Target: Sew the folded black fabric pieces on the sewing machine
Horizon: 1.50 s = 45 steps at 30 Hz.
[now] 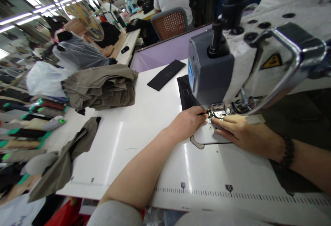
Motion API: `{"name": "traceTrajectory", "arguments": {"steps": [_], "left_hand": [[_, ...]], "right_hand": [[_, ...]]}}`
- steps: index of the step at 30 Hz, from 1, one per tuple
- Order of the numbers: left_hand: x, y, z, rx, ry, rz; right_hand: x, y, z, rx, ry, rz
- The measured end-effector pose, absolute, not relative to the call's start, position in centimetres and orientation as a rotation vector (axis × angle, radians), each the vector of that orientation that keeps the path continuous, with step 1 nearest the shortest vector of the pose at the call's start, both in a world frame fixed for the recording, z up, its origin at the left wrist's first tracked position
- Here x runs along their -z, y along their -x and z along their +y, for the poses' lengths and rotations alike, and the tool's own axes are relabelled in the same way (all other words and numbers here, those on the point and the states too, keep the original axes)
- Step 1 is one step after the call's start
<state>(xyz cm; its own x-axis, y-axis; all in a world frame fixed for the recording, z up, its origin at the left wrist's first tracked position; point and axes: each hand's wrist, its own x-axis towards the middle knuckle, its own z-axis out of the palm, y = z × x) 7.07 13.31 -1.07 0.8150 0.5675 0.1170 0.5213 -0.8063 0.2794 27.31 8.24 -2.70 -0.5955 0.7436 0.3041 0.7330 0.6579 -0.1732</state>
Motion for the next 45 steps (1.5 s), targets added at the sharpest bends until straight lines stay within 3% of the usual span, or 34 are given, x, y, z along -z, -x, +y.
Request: {"name": "traceTrajectory", "arguments": {"steps": [12,23,45], "left_hand": [[0.6,-7.3,13.1,-0.247,-2.825,0.910],[-2.0,-7.8,9.6,0.086,-2.884,0.902],[-1.8,-8.1,9.1,0.037,-2.769,0.816]], "right_hand": [[2.6,-27.2,8.2,-0.032,1.187,-2.532],[2.9,-28.0,8.0,0.035,1.088,-2.560],[3.1,-28.4,7.9,-0.050,1.091,-2.530]]}}
